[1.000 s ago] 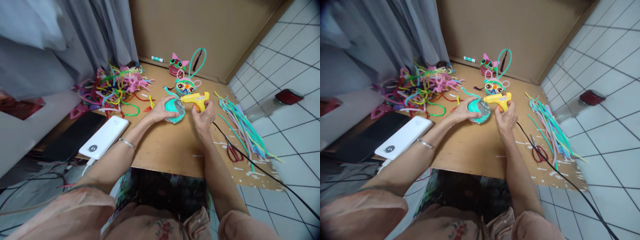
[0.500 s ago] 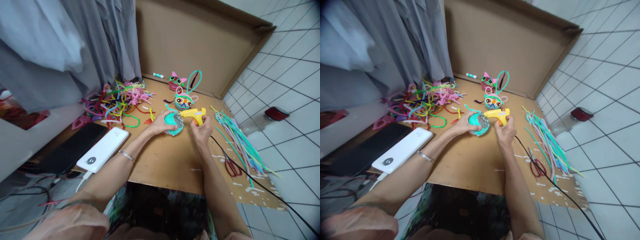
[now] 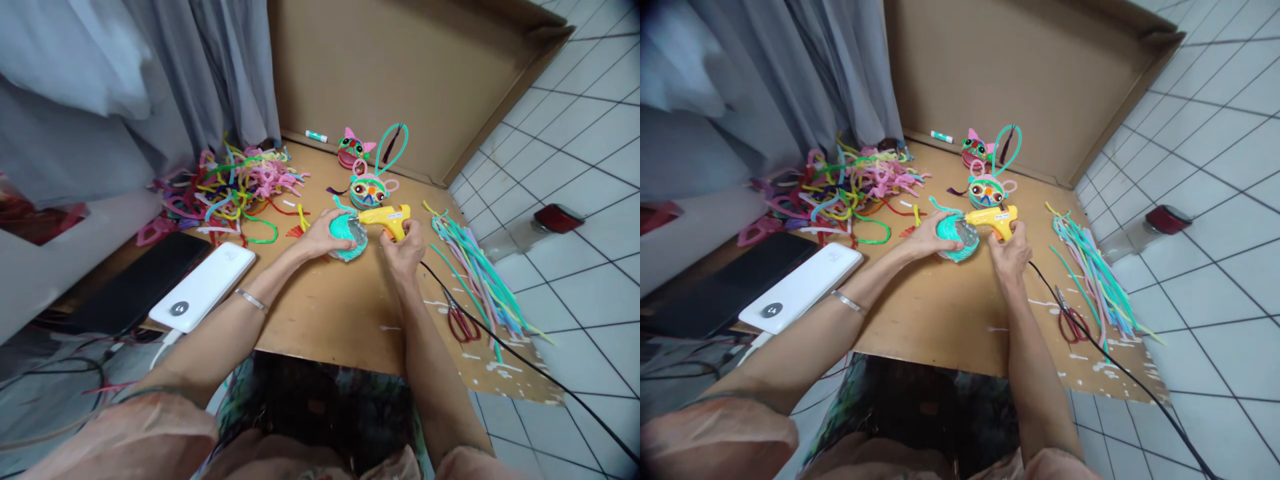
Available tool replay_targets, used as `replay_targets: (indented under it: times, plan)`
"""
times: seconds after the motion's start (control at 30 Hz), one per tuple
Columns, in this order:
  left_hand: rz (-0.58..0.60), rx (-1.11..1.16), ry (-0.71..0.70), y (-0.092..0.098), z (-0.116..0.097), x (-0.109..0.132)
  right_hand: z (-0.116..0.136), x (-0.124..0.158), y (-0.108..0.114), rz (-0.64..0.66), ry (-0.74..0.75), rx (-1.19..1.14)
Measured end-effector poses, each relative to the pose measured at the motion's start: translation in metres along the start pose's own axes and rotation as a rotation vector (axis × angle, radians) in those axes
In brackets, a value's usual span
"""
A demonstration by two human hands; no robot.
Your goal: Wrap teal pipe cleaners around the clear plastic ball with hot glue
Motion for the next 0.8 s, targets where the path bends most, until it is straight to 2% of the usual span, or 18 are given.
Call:
replay_targets:
  times: [0.2,0.43,0.8]
  plan:
    - [0.006,-0.021,0.02,0.0011,-0.0017,0.0013,-0.0016,-0.0015,-0.0003,0.021,0.016,-0.021]
    - [0.007,0.015,-0.028,-0.0006,-0.0027,-0.0002,-0.0025,-0.0019,0.0023,-0.025,0.032,0.005]
    - [0.011,0.006,-0.015,-0.0004,-0.003,-0.0003,-0.0048,-0.0038,-0.0008,0.035,-0.013,-0.038]
Point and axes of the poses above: each hand's wrist, its own x-axis away from the middle knuckle, its own y-axis out of the back of the hand, z = x × y, the point moved 9 cm from there along -x, towards the middle knuckle, and after that the axes turned 13 degrees about -x, right-handed, at the moved point
